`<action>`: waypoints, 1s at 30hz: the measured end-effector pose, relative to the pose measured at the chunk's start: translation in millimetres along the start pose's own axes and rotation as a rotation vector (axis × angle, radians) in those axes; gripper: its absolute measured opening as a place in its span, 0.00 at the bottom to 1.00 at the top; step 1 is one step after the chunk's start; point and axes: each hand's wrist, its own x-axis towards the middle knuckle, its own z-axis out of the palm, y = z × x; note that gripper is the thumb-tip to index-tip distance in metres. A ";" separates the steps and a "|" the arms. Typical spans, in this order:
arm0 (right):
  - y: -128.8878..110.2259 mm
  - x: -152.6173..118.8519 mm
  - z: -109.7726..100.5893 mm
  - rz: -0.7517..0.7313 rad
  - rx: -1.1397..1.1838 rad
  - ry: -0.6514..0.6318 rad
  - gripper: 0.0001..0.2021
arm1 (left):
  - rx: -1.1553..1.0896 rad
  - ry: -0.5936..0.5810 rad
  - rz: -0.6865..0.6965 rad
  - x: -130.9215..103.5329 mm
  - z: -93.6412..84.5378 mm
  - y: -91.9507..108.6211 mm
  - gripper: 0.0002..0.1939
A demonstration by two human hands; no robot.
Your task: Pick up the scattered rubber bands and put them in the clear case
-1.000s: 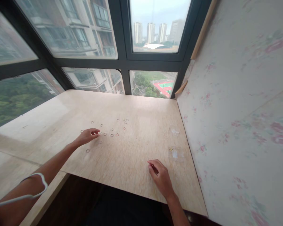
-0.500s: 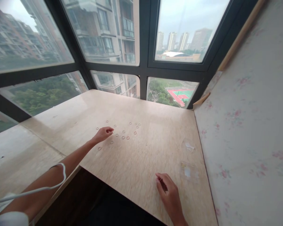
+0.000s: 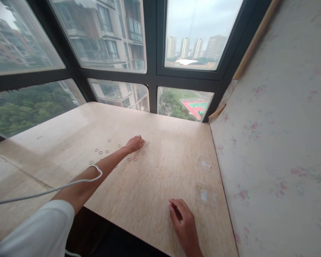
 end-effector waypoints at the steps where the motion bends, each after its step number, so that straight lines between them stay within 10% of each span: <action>1: -0.6 0.4 0.2 0.006 0.002 0.001 0.12 | 0.008 -0.002 0.019 2.3 0.6 -0.2 0.14; 14: 1.4 0.7 7.2 -0.036 -0.060 -0.048 0.10 | -0.257 0.126 -0.019 -15.5 -13.9 19.5 0.17; 23: -12.6 1.9 8.3 -0.059 -0.191 -0.053 0.10 | -0.909 -0.062 0.080 -36.6 -30.1 131.5 0.15; 30: -14.1 4.1 5.3 -0.021 -0.169 -0.054 0.11 | -0.887 -0.166 0.338 -46.2 7.7 225.3 0.11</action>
